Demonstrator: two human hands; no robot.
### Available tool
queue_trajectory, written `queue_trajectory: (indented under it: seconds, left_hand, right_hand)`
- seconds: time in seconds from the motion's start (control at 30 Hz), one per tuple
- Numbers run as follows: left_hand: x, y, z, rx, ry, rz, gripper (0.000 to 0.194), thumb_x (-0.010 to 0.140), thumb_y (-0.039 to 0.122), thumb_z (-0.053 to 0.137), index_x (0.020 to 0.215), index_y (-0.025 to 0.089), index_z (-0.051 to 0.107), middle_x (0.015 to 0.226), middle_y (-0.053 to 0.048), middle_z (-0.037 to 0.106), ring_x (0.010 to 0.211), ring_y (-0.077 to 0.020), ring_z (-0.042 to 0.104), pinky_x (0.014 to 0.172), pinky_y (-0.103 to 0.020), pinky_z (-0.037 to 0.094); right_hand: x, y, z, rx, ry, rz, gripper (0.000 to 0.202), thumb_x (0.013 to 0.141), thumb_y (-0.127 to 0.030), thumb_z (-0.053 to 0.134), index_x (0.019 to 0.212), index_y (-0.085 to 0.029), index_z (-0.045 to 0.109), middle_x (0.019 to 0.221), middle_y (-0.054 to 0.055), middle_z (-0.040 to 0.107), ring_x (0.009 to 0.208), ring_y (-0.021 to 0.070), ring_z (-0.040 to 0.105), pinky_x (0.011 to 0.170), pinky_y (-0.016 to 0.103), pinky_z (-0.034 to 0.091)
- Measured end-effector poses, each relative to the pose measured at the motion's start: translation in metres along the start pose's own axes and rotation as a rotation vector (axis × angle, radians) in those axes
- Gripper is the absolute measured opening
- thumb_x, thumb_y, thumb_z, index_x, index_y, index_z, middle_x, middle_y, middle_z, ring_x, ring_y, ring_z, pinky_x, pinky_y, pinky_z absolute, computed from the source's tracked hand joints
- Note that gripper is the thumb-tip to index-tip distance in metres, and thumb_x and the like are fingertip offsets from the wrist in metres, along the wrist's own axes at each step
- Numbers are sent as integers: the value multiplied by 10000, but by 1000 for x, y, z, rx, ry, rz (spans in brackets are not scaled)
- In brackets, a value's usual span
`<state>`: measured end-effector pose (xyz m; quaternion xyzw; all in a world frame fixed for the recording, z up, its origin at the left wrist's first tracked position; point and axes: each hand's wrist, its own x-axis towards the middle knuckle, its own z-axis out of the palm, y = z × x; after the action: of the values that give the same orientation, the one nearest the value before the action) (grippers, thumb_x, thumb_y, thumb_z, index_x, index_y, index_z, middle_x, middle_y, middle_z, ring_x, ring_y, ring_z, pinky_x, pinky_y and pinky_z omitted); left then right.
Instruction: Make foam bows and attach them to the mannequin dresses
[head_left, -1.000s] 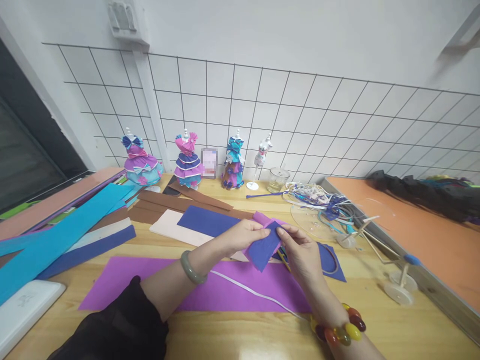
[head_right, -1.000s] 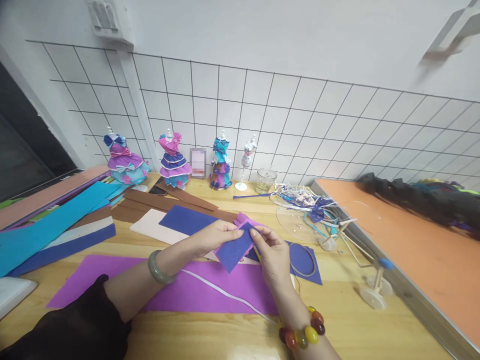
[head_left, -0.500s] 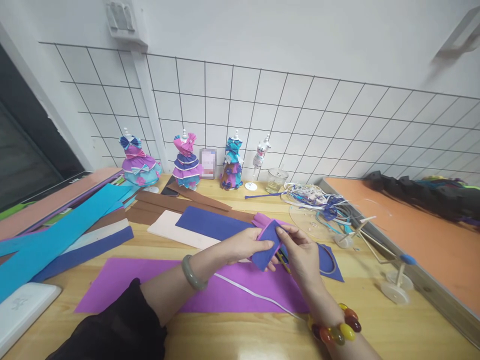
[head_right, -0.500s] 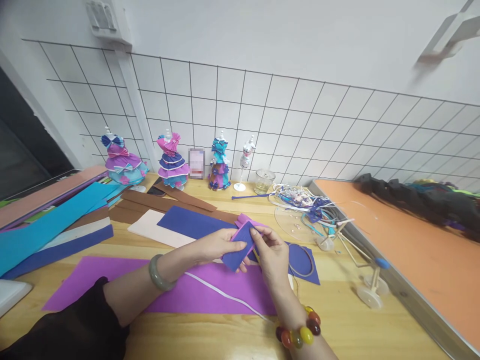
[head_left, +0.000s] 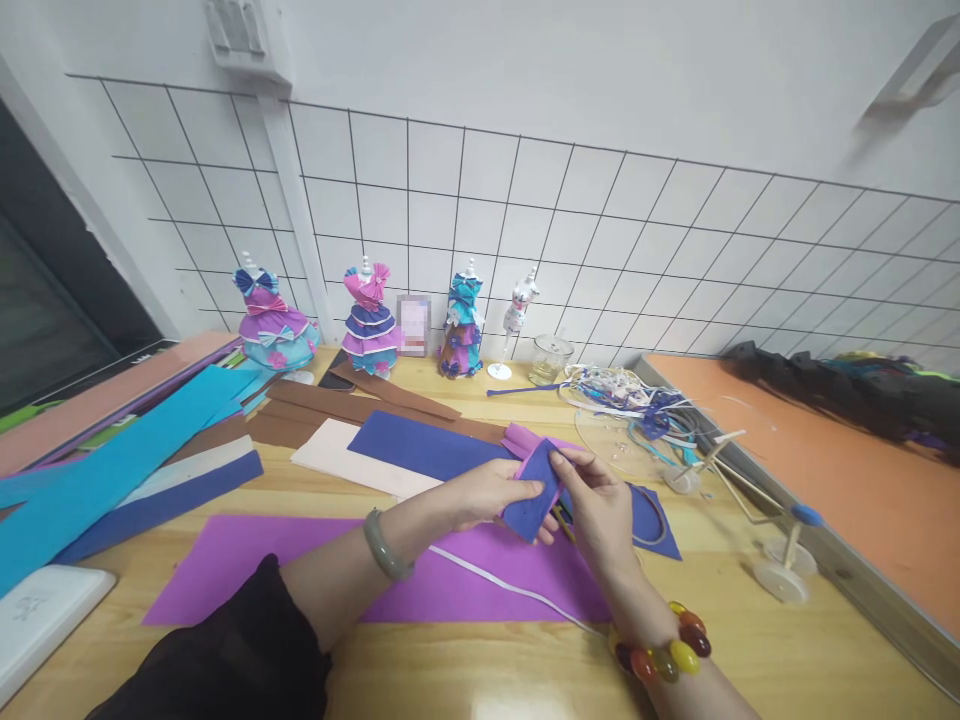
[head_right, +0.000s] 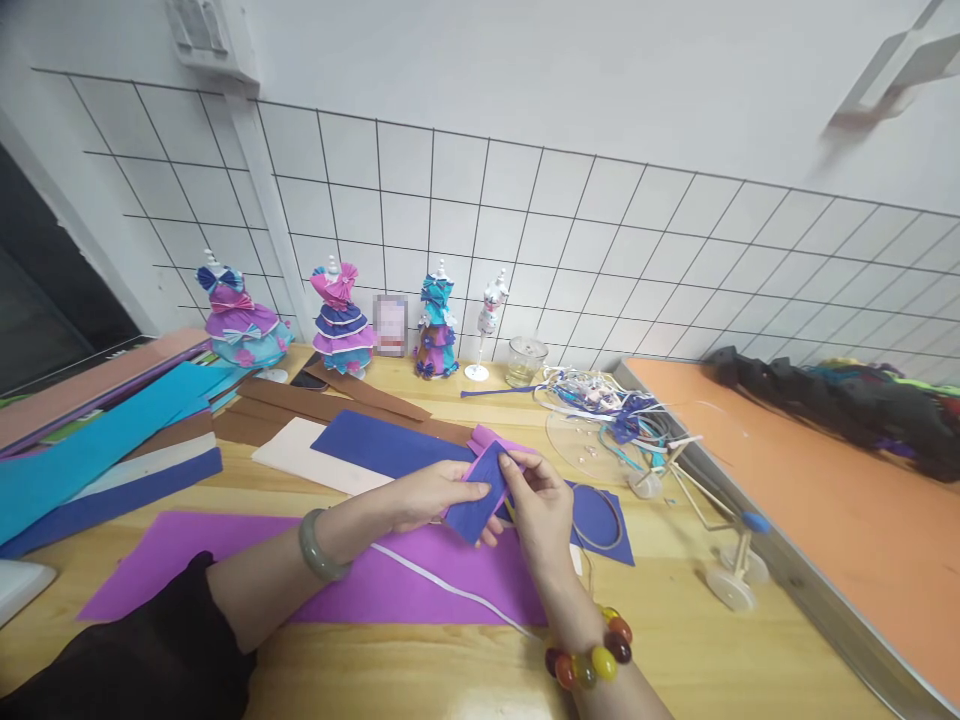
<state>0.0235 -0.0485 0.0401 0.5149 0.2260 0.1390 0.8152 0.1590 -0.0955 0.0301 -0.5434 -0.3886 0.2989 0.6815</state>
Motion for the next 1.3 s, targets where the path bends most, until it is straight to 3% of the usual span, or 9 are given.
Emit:
queue_trajectory:
  seconds: [0.2,0.63,0.7,0.83,0.9,1.1,1.3]
  left_hand:
    - [-2,2,-2,59,-19,21,344,696,351,617,923,96,572,820,-133,649,733,-215,635,710,-371,473]
    - [-4,9,-2,42,5,-25,365,659,380,641,854,73,609,753,-107,649,699,-189,627,682,-317,458]
    - [-3,9,-4,103,36,32,376,669,386,629,892,84,595,796,-101,642,693,-164,613,664,-293,455]
    - [-3,11,-4,274,267,280,412,628,285,673,978,162,493,1024,-87,570,674,-104,576,572,-213,429]
    - [-4,12,-2,320,322,361,393,624,246,671,946,181,455,1086,-80,525,659,-85,567,554,-198,418]
    - [-4,8,2,428,300,400,342,603,211,678,859,169,455,896,-24,545,672,-91,559,617,-218,420]
    - [1,6,-3,263,271,316,447,574,220,717,913,163,431,779,-22,578,694,-125,580,642,-253,431]
  right_hand:
    - [0,1,-1,13,-13,-2,159,634,-306,694,730,-188,647,689,-5,621,618,113,540,599,239,419]
    - [2,2,-3,27,8,6,177,615,-300,704,729,-176,650,676,12,633,627,139,546,592,265,423]
    - [2,2,-3,48,17,6,169,609,-291,708,726,-180,657,685,10,643,643,141,558,613,270,430]
    - [3,4,-5,89,46,10,165,610,-278,710,733,-178,664,714,14,658,666,143,576,650,277,444]
    - [5,7,-6,113,62,27,180,601,-280,716,735,-172,664,724,23,661,667,152,583,656,290,453]
    - [11,13,-8,157,90,55,213,581,-297,726,741,-170,662,751,47,674,696,186,605,664,327,474]
    - [11,12,-8,159,70,65,232,568,-305,734,740,-166,663,742,51,674,681,184,603,670,336,474]
